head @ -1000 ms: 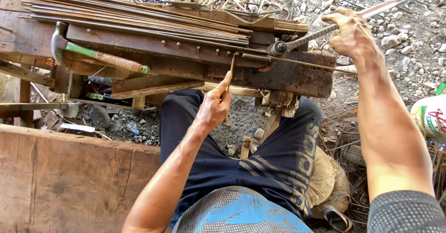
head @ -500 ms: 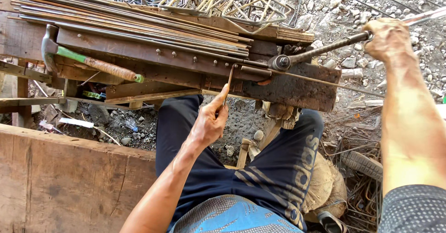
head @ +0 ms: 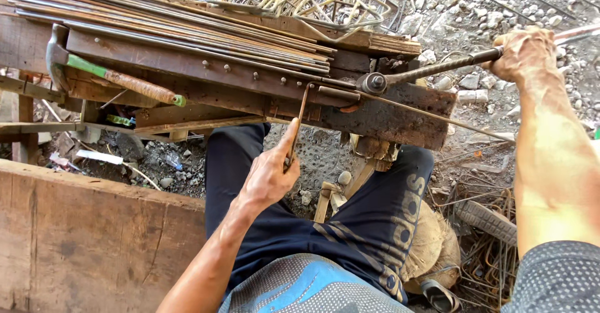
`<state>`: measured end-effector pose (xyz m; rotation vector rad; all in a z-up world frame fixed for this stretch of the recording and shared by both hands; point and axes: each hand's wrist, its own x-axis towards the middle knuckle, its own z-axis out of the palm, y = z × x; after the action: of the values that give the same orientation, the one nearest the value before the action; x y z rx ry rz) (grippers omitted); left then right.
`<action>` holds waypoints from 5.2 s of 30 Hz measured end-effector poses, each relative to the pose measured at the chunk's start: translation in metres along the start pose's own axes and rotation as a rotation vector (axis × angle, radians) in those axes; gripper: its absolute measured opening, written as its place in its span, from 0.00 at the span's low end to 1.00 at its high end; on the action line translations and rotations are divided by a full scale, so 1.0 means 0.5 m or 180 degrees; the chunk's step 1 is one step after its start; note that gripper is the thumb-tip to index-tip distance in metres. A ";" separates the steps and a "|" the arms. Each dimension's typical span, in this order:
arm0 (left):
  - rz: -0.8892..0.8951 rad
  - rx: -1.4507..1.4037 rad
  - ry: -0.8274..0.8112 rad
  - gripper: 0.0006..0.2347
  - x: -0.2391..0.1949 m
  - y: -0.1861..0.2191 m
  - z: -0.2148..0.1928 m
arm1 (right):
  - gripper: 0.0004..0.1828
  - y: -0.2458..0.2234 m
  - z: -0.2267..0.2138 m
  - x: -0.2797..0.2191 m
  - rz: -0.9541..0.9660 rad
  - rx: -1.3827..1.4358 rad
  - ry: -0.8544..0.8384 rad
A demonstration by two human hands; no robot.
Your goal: The person uses a manual bending machine to bend thin metal rods into rectangular shapes. They feed the rods into the machine, rotate the crank to bend the metal, and remove the finished pieces.
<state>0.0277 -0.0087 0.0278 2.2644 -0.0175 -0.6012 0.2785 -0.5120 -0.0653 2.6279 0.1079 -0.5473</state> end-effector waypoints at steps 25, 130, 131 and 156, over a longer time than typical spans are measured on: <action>0.0238 0.0351 0.0054 0.34 0.007 -0.009 -0.003 | 0.27 -0.108 0.103 -0.465 0.1177 0.1674 0.0175; 0.0348 -0.3541 -0.1540 0.06 -0.174 -0.053 0.130 | 0.21 -0.237 0.109 -0.647 0.1592 0.1962 -0.0125; 0.0342 -0.3544 -0.1573 0.06 -0.172 -0.054 0.130 | 0.22 -0.238 0.113 -0.644 0.1615 0.1931 -0.0128; 0.0034 -0.4623 -0.2074 0.07 -0.161 0.105 0.079 | 0.23 -0.204 0.086 -0.590 0.1593 0.1949 -0.0024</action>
<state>-0.0515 -0.0568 0.0743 0.6323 0.0660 -0.9020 -0.0244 -0.4356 -0.0261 3.0555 -0.8193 -0.4585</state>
